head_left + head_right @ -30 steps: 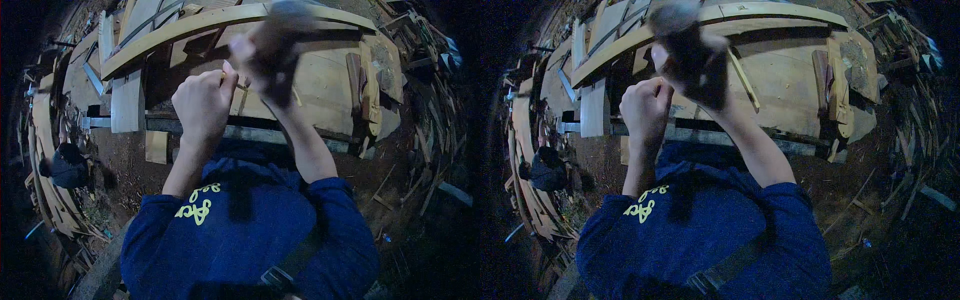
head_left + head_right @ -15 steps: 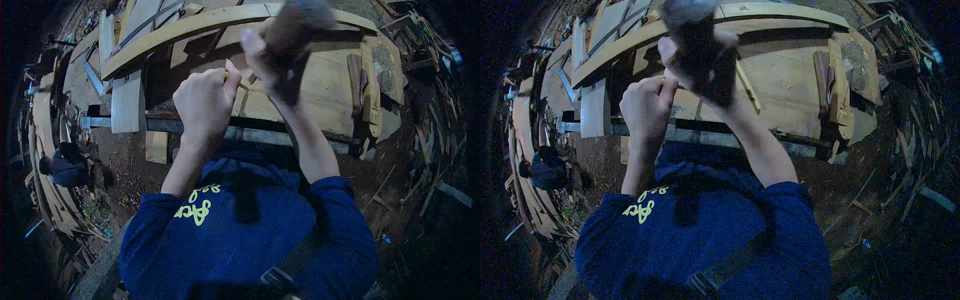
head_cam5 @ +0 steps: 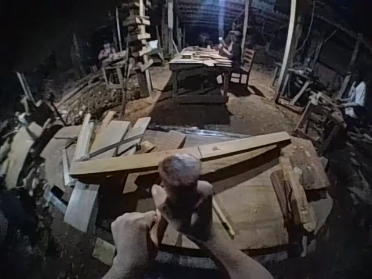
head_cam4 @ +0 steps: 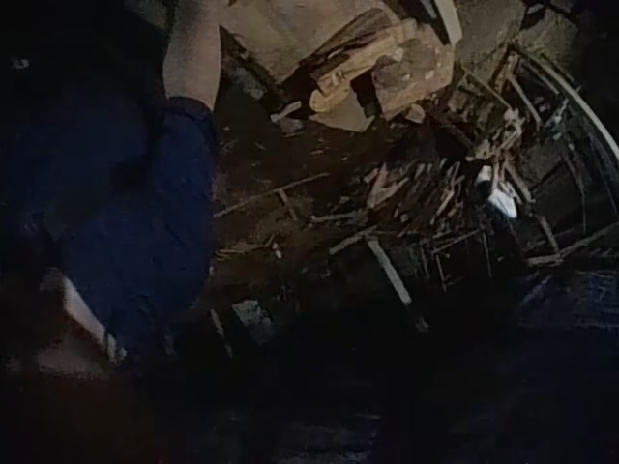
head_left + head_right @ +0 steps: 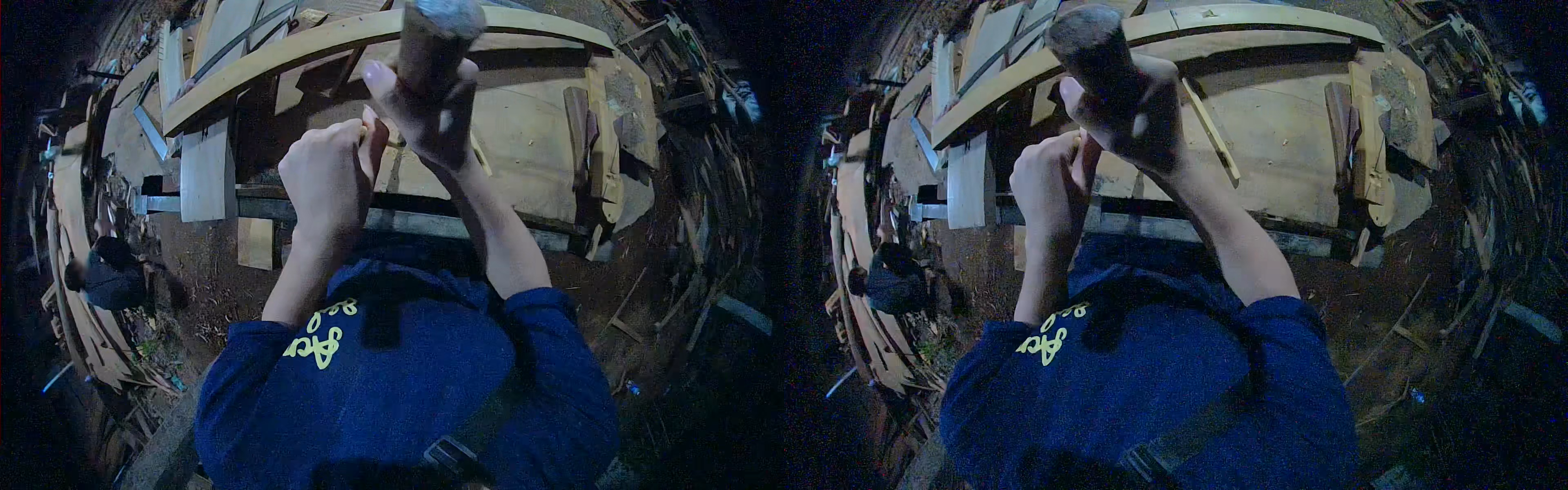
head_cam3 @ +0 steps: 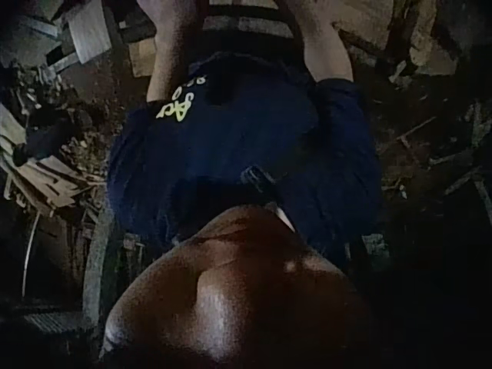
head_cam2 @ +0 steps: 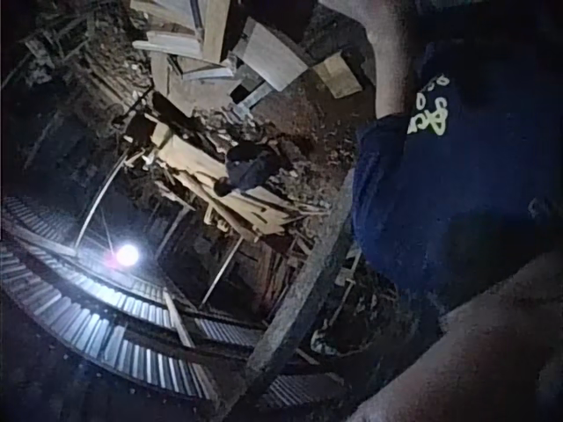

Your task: Chisel a small wooden peg or joint component.

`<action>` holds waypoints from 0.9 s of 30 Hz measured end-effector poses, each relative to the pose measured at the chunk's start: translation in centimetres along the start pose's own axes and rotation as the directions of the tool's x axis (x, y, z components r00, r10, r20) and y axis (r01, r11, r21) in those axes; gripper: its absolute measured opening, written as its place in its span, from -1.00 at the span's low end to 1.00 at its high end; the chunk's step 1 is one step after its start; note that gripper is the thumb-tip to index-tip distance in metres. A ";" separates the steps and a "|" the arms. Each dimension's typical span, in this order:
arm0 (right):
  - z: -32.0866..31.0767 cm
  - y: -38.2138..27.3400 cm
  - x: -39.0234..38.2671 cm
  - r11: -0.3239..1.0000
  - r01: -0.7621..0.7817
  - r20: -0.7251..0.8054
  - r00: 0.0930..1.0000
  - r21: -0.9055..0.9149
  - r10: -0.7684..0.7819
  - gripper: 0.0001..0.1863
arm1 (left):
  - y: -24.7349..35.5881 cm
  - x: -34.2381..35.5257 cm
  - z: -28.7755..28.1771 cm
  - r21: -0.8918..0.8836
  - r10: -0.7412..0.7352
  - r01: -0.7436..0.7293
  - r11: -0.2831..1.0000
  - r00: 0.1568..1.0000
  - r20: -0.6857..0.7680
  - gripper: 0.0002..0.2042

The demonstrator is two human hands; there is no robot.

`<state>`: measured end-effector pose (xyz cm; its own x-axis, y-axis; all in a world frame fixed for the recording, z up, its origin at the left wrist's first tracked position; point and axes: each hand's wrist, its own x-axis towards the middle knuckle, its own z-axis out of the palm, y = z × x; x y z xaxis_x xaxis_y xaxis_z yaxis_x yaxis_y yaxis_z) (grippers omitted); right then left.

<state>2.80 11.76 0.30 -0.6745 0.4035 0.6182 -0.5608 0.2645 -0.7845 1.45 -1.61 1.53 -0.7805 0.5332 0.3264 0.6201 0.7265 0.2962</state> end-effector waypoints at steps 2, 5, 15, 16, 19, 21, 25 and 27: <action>0.2 0.0 -0.1 0.999 0.032 -0.059 0.998 -0.016 -0.033 -0.84 | -0.1 -0.1 0.0 0.012 0.026 -0.026 1.000 1.000 -0.005 -0.60; 0.4 0.0 -0.2 0.998 -0.047 -0.070 0.997 -0.051 0.044 -0.87 | -0.2 -0.2 0.0 -0.049 -0.065 0.068 0.996 0.996 0.054 -0.59; 0.2 -0.6 -0.4 0.986 0.099 -0.031 0.994 -0.134 -0.104 -0.90 | -0.2 -0.3 0.2 -0.030 -0.021 0.021 0.999 1.000 0.014 -0.57; 0.2 -0.5 -0.4 0.996 0.034 0.025 0.999 -0.082 -0.032 -0.91 | -0.2 -0.3 0.2 0.018 0.016 -0.016 1.000 1.000 -0.006 -0.57; 0.2 -0.2 -0.4 0.990 0.099 0.044 0.995 -0.102 -0.095 -0.89 | 0.0 -0.2 0.1 0.028 0.025 -0.025 0.999 1.000 -0.002 -0.57; 0.0 0.1 -0.2 0.974 0.100 0.011 0.995 -0.205 -0.100 -0.90 | 0.2 0.1 0.3 -0.016 0.011 -0.011 1.000 1.000 0.011 -0.57; -0.7 0.4 -0.1 0.967 0.182 -0.046 0.980 -0.179 -0.193 -0.91 | 0.6 0.1 0.5 -0.046 -0.108 0.115 0.992 0.985 0.134 -0.66; -0.8 0.6 -0.1 0.975 0.159 -0.032 0.986 -0.155 -0.166 -0.88 | 0.6 0.5 0.9 -0.050 -0.041 0.046 0.998 0.995 0.093 -0.63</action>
<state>2.91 12.58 -0.30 -0.5564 0.3819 0.7380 -0.5796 0.4581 -0.6740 1.42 -0.52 1.09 -0.8094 0.5408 0.2289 0.5867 0.7276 0.3555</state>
